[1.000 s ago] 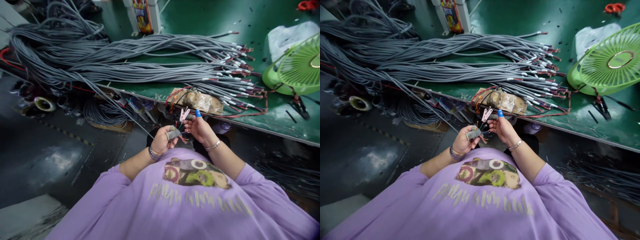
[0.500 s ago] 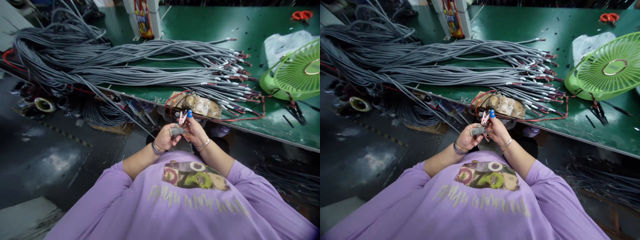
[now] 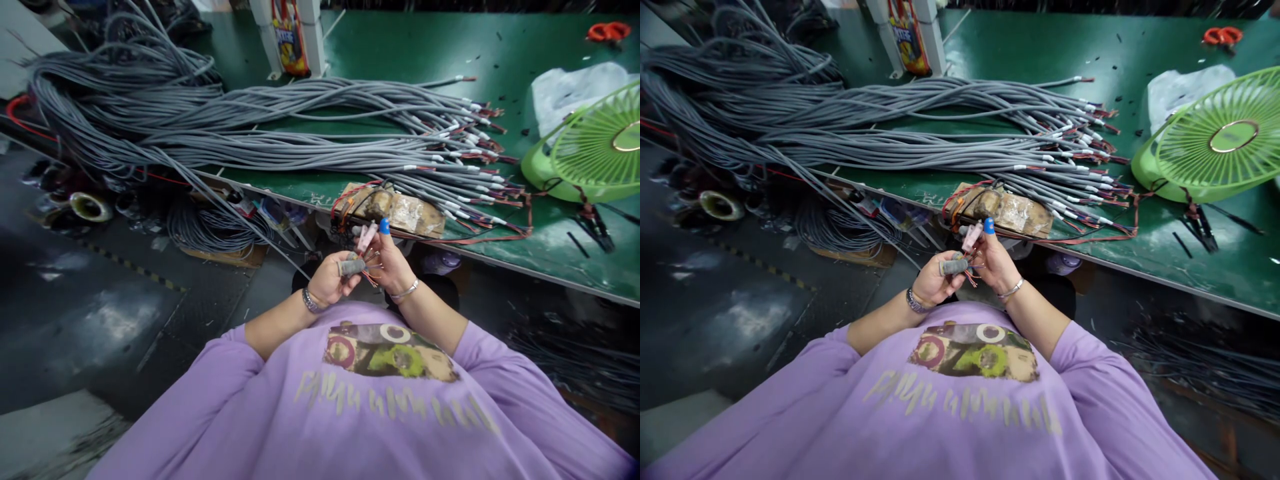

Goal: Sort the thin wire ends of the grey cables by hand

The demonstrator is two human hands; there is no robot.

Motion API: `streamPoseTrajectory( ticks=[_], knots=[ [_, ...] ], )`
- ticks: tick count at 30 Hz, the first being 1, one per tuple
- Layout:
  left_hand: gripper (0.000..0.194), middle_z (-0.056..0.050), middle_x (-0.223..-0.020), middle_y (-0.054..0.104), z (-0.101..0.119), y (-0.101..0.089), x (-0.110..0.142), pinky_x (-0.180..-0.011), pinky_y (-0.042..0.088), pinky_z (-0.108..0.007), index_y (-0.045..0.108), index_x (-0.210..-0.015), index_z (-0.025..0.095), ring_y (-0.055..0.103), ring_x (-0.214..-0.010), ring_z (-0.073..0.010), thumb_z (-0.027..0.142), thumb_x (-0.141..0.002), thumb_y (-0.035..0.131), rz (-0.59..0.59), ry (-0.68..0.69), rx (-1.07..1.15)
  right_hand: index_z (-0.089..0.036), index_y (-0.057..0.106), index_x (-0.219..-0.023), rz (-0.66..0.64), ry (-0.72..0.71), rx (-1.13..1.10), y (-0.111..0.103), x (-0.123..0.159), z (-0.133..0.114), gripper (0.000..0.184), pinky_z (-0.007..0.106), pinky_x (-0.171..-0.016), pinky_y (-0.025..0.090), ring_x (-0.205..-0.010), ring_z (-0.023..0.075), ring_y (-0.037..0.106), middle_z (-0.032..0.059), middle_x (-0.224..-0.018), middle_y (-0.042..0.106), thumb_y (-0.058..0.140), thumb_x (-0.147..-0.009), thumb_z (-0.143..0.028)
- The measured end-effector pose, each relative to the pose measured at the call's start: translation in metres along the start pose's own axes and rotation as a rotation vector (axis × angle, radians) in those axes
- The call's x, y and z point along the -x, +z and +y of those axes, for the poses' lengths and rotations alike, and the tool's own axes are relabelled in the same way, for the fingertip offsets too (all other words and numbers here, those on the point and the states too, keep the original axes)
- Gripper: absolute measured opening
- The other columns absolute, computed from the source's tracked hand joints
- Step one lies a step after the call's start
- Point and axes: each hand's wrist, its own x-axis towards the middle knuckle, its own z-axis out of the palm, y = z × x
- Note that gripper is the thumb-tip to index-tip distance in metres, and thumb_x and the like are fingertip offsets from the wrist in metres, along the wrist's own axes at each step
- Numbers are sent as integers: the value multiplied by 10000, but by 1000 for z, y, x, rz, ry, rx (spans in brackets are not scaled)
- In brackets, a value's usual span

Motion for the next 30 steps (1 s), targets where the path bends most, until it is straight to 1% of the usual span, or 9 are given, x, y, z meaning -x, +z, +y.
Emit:
streamPoseTrajectory(
  ticks=[4, 7, 11, 14, 17, 22, 24, 28, 30],
  knots=[
    [435, 35, -411, 527, 1, 1, 9, -261, 219, -162, 536, -658, 162, 364, -257, -53, 467, -570, 833, 19, 1, -5, -214, 621, -778, -48, 26, 30, -9, -1, 0, 591, 238, -511, 458, -553, 118, 539, 1, -689, 640, 589, -732, -803],
    [425, 19, -423, 550, -2, 2, 18, -265, 230, -168, 567, -670, 150, 383, -258, -60, 485, -596, 816, -18, -46, -38, -213, 641, -795, -97, 32, 64, -13, 1, -1, 610, 231, -500, 450, -562, 119, 538, 16, -720, 657, 548, -751, -815],
    [422, 19, -438, 561, -4, 5, 26, -275, 250, -173, 567, -670, 154, 410, -275, -67, 495, -608, 807, -12, -39, -50, -206, 673, -813, -148, 24, 65, -13, 4, -5, 598, 232, -521, 467, -590, 117, 557, 31, -780, 686, 565, -760, -792],
    [429, 30, -450, 560, -4, 7, 25, -284, 257, -172, 543, -667, 168, 419, -285, -66, 503, -606, 803, 46, -1, -34, -198, 685, -812, -136, 6, 93, -11, 5, -6, 517, 228, -528, 458, -577, 106, 539, 22, -762, 676, 632, -774, -711],
    [419, 40, -465, 561, -4, 9, 21, -291, 257, -165, 539, -687, 173, 424, -294, -61, 494, -613, 798, 100, 32, -8, -194, 691, -818, -108, -59, 138, -12, 4, -3, 441, 228, -536, 440, -566, 101, 522, 2, -704, 642, 697, -766, -633],
    [434, 47, -470, 563, -3, 12, 17, -296, 259, -160, 504, -682, 182, 429, -302, -59, 481, -603, 809, 154, 79, 40, -200, 682, -776, -27, -199, 186, -15, -2, 6, 503, 247, -568, 441, -595, 111, 551, 6, -702, 650, 679, -736, -701],
    [442, 42, -475, 572, -3, 13, 17, -297, 263, -161, 500, -685, 182, 435, -304, -62, 483, -599, 813, 163, 77, 48, -203, 674, -775, -24, -171, 178, -12, -3, 6, 532, 249, -563, 446, -612, 122, 567, 15, -713, 665, 677, -714, -731],
    [457, 39, -484, 580, -4, 13, 15, -299, 266, -161, 494, -695, 184, 443, -307, -64, 498, -604, 813, 195, 62, 37, -208, 646, -800, -43, -16, 93, -4, -2, 2, 550, 255, -527, 454, -607, 141, 581, 28, -715, 681, 693, -689, -745],
    [460, 39, -488, 582, -6, 12, 15, -302, 262, -159, 495, -702, 184, 446, -310, -64, 501, -604, 814, 208, 58, 33, -209, 630, -796, -21, -6, 45, -2, -3, 1, 538, 252, -513, 460, -585, 136, 580, 19, -696, 675, 716, -682, -727]
  ],
)
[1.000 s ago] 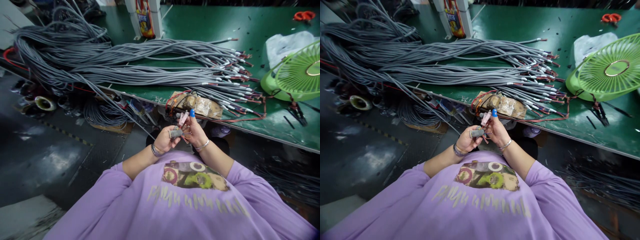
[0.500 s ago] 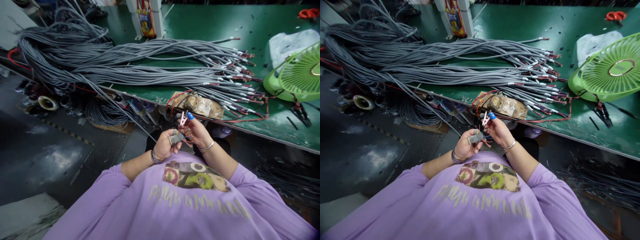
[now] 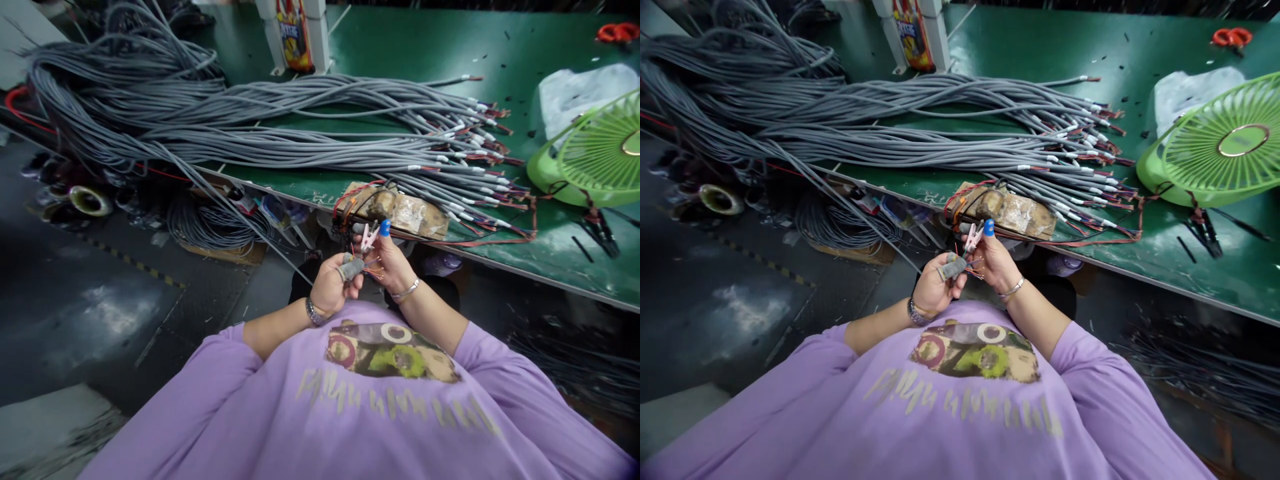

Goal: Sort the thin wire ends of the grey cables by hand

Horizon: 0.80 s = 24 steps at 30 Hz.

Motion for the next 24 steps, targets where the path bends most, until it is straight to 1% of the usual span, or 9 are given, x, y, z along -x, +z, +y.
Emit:
streamPoseTrajectory(
  ticks=[4, 7, 12, 15, 17, 19, 21, 24],
  knots=[
    [446, 35, -498, 589, -5, -3, -1, -310, 260, -158, 501, -708, 182, 453, -317, -62, 490, -614, 809, 7, 7, -12, -208, 606, -763, 51, -61, -14, 1, -3, 1, 504, 248, -541, 492, -600, 134, 610, 6, -673, 658, 754, -680, -682],
    [419, 34, -503, 589, -6, -4, -2, -314, 265, -159, 504, -706, 182, 453, -321, -60, 473, -632, 795, 11, 5, -30, -210, 598, -753, 40, -80, 18, 0, -4, 2, 506, 248, -533, 489, -588, 129, 605, 6, -675, 654, 748, -684, -688],
    [397, 33, -491, 583, -5, -4, 2, -310, 262, -163, 507, -678, 179, 448, -315, -61, 463, -641, 781, 1, 11, -57, -222, 607, -798, -21, -20, -35, -3, -2, 4, 576, 238, -524, 476, -554, 104, 565, -10, -712, 662, 667, -681, -782],
    [393, 31, -483, 581, -6, -5, 6, -307, 255, -165, 512, -658, 175, 443, -310, -59, 466, -652, 775, -6, 45, -82, -221, 617, -800, -62, 9, -21, -7, 2, 3, 626, 243, -498, 459, -546, 113, 549, 8, -737, 680, 601, -683, -836],
    [398, 30, -494, 591, -7, -6, 8, -309, 265, -167, 519, -661, 174, 451, -315, -60, 478, -657, 775, 1, 79, -87, -218, 636, -808, -91, 26, -9, -9, 5, 0, 634, 246, -499, 460, -561, 123, 553, 24, -756, 693, 579, -699, -840],
    [404, 30, -507, 601, -9, -7, 9, -312, 286, -170, 529, -671, 175, 463, -321, -65, 491, -658, 780, 10, 108, -82, -215, 653, -811, -110, 45, -13, -10, 8, -3, 610, 245, -506, 463, -571, 125, 555, 30, -770, 702, 589, -719, -814],
    [401, 30, -515, 606, -10, -7, 8, -318, 306, -173, 534, -679, 175, 470, -326, -68, 489, -662, 783, 13, 121, -76, -212, 666, -815, -118, 47, -16, -10, 9, -5, 546, 239, -512, 461, -579, 119, 558, 23, -779, 705, 637, -737, -752],
    [382, 33, -518, 607, -10, -5, 5, -319, 305, -171, 536, -686, 174, 475, -330, -68, 475, -681, 772, 17, 135, -72, -202, 679, -818, -96, -2, 14, -10, 10, -6, 433, 226, -512, 448, -561, 99, 543, 2, -741, 689, 726, -747, -627]
  ],
)
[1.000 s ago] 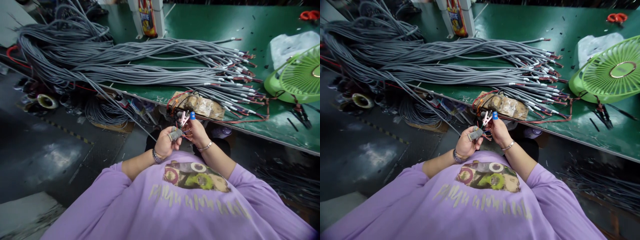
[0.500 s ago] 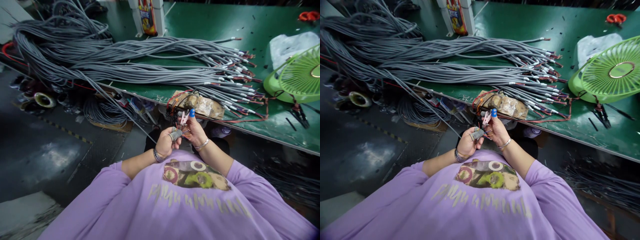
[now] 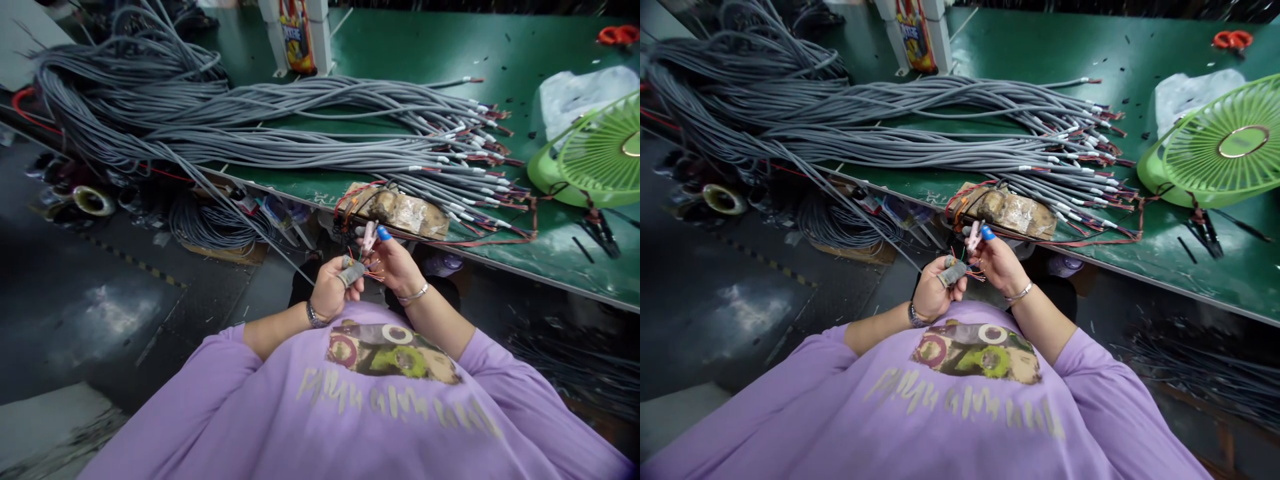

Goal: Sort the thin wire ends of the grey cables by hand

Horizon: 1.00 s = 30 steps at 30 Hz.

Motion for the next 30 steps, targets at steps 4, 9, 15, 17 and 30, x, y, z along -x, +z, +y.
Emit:
streamPoseTrajectory(
  ticks=[4, 9, 15, 17, 30],
  knots=[
    [377, 40, -521, 606, 1, 4, -2, -317, 309, -172, 542, -706, 176, 482, -332, -71, 476, -679, 768, 13, 9, 18, -183, 684, -816, 21, -86, 29, -2, -4, 5, 428, 217, -498, 429, -534, 87, 527, -11, -669, 651, 728, -761, -605],
    [392, 39, -513, 597, 1, 5, -4, -311, 288, -173, 530, -696, 178, 479, -327, -72, 484, -668, 773, 28, -5, 29, -177, 675, -804, 55, -84, 16, -1, -11, 9, 518, 232, -490, 446, -526, 100, 549, 21, -707, 698, 631, -799, -693],
    [375, 39, -513, 595, 0, 4, -8, -315, 262, -172, 533, -701, 173, 484, -329, -68, 469, -688, 763, 30, 1, 44, -194, 630, -784, 26, 35, -96, 1, -17, 9, 521, 235, -432, 460, -441, 96, 539, -3, -691, 706, 666, -750, -713],
    [371, 39, -515, 596, -1, 4, -8, -315, 261, -173, 534, -701, 172, 486, -330, -69, 463, -690, 764, 33, 1, 46, -195, 623, -778, 35, 35, -127, 1, -19, 9, 487, 230, -420, 459, -425, 92, 536, -15, -672, 700, 689, -757, -678],
    [391, 36, -508, 594, -2, 4, -8, -308, 261, -172, 526, -701, 176, 473, -324, -69, 480, -669, 770, 55, -49, 15, -169, 644, -772, 134, -23, -202, 10, -18, 7, 362, 203, -473, 500, -481, 93, 603, -8, -616, 694, 739, -804, -517]
  ],
)
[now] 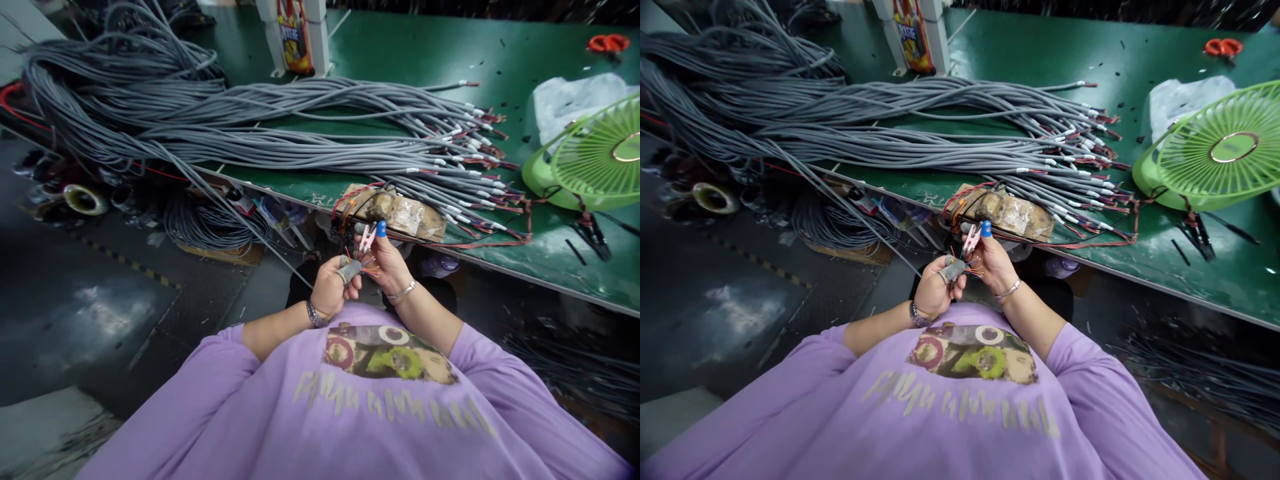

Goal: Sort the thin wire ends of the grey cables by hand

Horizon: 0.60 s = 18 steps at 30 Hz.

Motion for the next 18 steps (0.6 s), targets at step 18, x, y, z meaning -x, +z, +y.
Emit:
streamPoseTrajectory(
  ticks=[18],
  knots=[
    [357, 43, -480, 566, 4, 2, -5, -302, 244, -167, 516, -698, 181, 444, -308, -64, 447, -670, 753, -12, -18, 35, -176, 636, -734, 8, 15, 9, 5, 6, -1, 377, 210, -456, 473, -461, 98, 581, -6, -596, 685, 742, -796, -533]
  ],
)
